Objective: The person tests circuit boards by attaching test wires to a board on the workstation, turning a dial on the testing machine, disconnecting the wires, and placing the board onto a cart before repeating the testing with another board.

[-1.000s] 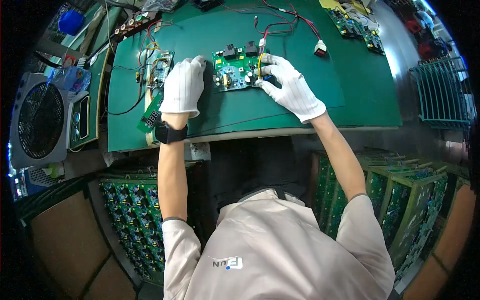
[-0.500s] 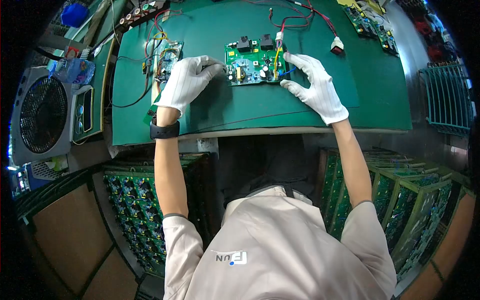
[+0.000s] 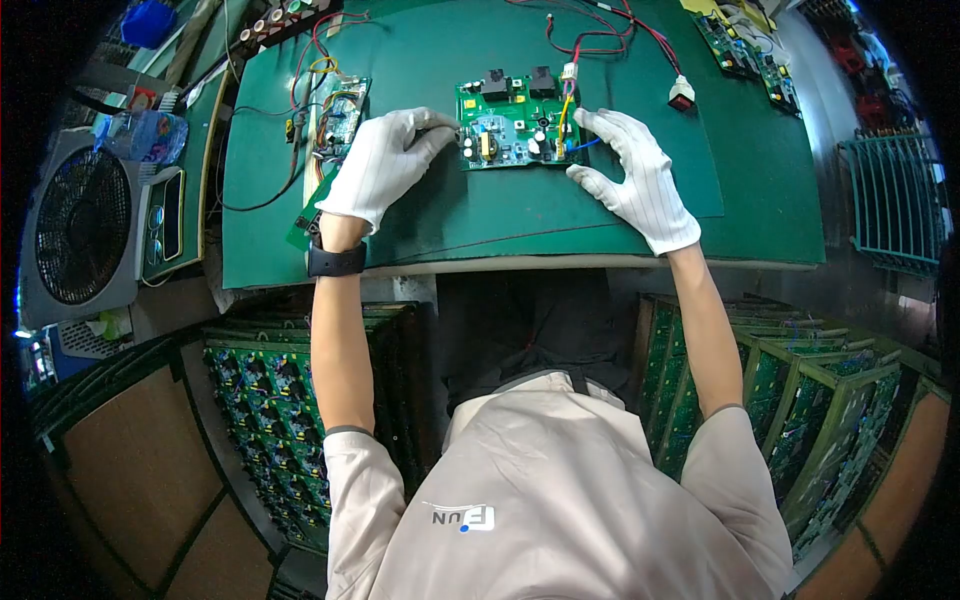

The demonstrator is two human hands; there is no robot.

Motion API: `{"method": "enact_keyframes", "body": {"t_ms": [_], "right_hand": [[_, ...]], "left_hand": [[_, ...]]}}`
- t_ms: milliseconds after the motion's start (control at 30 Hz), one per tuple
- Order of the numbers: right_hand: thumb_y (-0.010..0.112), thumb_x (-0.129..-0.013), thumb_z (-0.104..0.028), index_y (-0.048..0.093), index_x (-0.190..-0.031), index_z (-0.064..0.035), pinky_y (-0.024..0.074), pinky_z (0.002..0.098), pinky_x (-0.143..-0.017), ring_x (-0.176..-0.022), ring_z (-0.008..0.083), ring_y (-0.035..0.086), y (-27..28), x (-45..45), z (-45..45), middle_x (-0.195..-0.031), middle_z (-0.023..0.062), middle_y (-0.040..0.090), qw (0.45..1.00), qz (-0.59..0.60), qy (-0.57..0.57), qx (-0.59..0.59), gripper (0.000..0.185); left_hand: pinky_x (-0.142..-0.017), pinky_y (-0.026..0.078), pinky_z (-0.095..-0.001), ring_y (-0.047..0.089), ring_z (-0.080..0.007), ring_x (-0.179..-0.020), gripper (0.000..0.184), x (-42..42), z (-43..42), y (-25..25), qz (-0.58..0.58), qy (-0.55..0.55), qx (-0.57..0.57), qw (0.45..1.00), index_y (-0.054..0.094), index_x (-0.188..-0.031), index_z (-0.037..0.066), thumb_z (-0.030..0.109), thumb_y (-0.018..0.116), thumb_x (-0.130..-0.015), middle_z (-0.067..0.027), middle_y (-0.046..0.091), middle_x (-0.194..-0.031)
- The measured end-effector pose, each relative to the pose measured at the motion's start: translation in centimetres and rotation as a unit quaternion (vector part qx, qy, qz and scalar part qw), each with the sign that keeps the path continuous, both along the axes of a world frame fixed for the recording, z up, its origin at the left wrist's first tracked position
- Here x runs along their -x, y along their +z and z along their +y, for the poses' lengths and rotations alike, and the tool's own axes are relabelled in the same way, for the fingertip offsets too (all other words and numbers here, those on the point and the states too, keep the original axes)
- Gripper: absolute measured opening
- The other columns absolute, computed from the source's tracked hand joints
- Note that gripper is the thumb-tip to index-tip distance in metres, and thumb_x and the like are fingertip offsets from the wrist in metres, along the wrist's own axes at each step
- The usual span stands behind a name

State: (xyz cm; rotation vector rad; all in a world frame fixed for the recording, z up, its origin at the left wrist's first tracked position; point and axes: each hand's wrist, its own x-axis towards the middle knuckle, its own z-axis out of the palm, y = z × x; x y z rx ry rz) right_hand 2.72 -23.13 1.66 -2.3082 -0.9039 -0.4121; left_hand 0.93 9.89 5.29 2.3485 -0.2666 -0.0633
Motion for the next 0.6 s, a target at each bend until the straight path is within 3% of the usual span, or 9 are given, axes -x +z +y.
{"method": "enact_keyframes", "body": {"t_ms": [167,233,433,500,600], "right_hand": [[0.078,-0.091,-0.038,0.054,-0.150,-0.0033,0.0433,0.0427,-0.115,-0.138,0.0338,0.055,0.6,0.3,-0.4,-0.148,0.0179,0.059,0.997,0.058,0.028,-0.041,0.072],[0.075,-0.093,-0.038,0.051,-0.152,-0.0020,0.0420,0.0420,-0.116,-0.140,0.0327,0.053,0.6,0.3,-0.6,-0.151,0.0182,0.056,0.995,0.072,0.037,-0.060,0.073],[0.069,-0.095,-0.028,0.050,-0.152,-0.0003,0.0395,0.0410,-0.119,-0.143,0.0298,0.051,0.5,0.3,-0.7,-0.153,0.0178,0.053,0.990,0.111,0.038,-0.081,0.066],[0.073,-0.094,-0.029,0.054,-0.147,-0.0003,0.0448,0.0433,-0.114,-0.133,0.0353,0.058,0.3,0.1,-0.6,-0.146,0.0200,0.060,0.991,0.086,0.033,-0.099,0.063],[0.072,-0.094,-0.023,0.056,-0.145,0.0004,0.0445,0.0427,-0.114,-0.133,0.0349,0.059,0.6,0.2,-1.0,-0.145,0.0201,0.061,0.989,0.089,0.031,-0.110,0.059]], "left_hand": [[-0.084,0.057,-0.0341,0.075,-0.0265,-0.095,0.023,0.0,-0.1,-0.3,-0.071,-0.030,-0.046,0.996,0.076,-0.112,0.002,0.018,0.073,-0.096,-0.0154,0.078,-0.105],[-0.082,0.057,-0.0385,0.073,-0.0358,-0.091,0.021,0.0,-0.2,-0.4,-0.099,-0.027,-0.040,0.994,0.078,-0.108,0.003,0.018,0.073,-0.094,-0.0202,0.075,-0.102],[-0.083,0.057,-0.0389,0.073,-0.0348,-0.093,0.020,-0.1,0.2,-1.0,-0.109,-0.026,-0.013,0.994,0.079,-0.108,0.003,0.017,0.074,-0.094,-0.0191,0.075,-0.101],[-0.083,0.057,-0.0388,0.073,-0.0346,-0.093,0.021,-0.1,0.3,-1.2,-0.102,-0.020,-0.007,0.995,0.079,-0.108,0.003,0.017,0.074,-0.094,-0.0189,0.075,-0.102],[-0.084,0.057,-0.0385,0.073,-0.0342,-0.094,0.021,-0.2,-0.1,-0.9,-0.095,-0.018,-0.004,0.995,0.079,-0.109,0.003,0.017,0.074,-0.094,-0.0188,0.076,-0.102]]}}
